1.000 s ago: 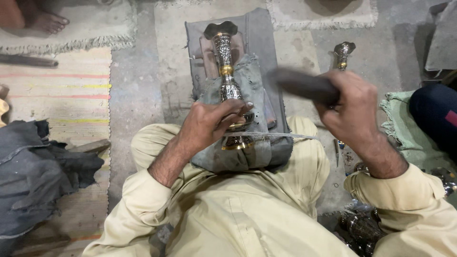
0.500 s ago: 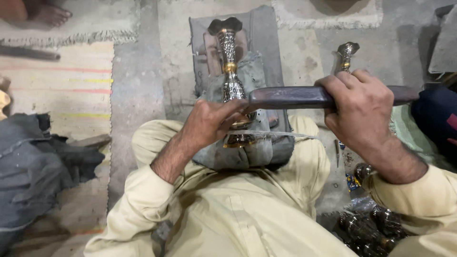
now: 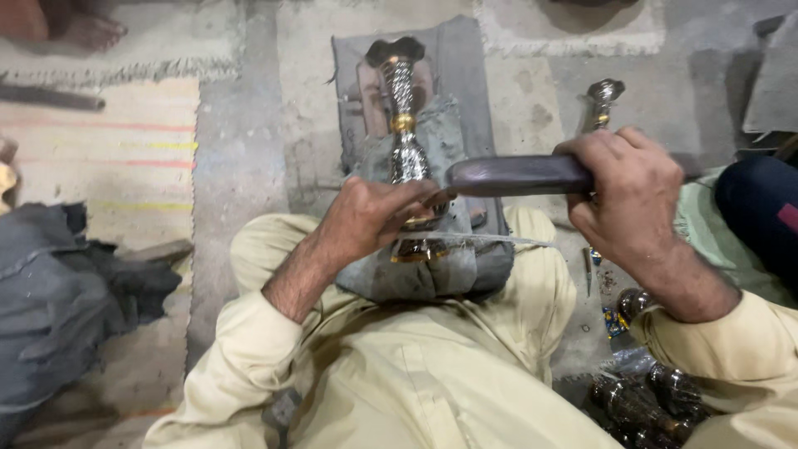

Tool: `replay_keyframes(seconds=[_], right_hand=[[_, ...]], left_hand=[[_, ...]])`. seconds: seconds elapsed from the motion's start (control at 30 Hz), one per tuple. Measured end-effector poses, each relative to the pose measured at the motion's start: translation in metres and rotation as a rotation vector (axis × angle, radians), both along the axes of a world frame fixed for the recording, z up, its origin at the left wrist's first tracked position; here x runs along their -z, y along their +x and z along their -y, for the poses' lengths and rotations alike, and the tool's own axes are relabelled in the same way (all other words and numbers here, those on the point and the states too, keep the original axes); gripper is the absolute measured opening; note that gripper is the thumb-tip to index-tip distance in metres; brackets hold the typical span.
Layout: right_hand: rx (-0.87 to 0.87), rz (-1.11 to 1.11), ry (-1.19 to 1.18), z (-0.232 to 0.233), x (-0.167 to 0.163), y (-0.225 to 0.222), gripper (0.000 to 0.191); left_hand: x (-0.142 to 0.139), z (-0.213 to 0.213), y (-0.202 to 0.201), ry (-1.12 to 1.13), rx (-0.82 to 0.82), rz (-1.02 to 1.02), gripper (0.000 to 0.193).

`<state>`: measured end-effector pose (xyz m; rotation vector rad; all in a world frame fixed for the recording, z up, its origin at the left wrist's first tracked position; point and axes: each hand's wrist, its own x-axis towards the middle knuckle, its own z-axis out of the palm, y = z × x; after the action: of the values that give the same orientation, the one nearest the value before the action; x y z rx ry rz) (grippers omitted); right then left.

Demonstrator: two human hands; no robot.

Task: The person sits cross-legged on the floor with an ornate metal vase held against a lap cushion, and engraves decorative patterns into its surface using a small chisel struck by a wooden mallet. The person repositions the vase and the chisel repeatedly to work different areas of the pattern.

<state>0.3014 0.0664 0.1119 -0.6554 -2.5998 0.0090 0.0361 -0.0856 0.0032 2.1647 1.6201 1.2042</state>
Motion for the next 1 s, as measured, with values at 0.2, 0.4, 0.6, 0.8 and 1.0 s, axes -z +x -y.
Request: replay_keyframes(seconds=[0.2, 0.4, 0.6, 0.8, 1.0], right_hand=[[0.041, 0.092, 0.075, -0.002, 0.006, 0.006, 0.035], [0.010, 0.058, 0.067, -0.006, 0.010, 0.010, 0.029], [-0.011, -0.017, 0.007, 0.000, 0.002, 0.008, 0.030], [0.068, -0.017, -0.101, 0.004, -0.004, 0.006, 0.036], [0.150, -0.105, -0.110, 0.004, -0.006, 0.005, 0.025]], left_hand=[[0.004, -0.001, -0.004, -0.019, 0.034, 0.015, 0.055], [0.010, -0.003, -0.006, -0.064, 0.037, -0.001, 0.051], [0.004, -0.004, -0.006, -0.046, 0.038, 0.004, 0.049], [-0.001, -0.004, -0.006, -0.004, 0.056, 0.039, 0.043], [-0.002, -0.003, -0.002, -0.030, -0.062, 0.108, 0.037]])
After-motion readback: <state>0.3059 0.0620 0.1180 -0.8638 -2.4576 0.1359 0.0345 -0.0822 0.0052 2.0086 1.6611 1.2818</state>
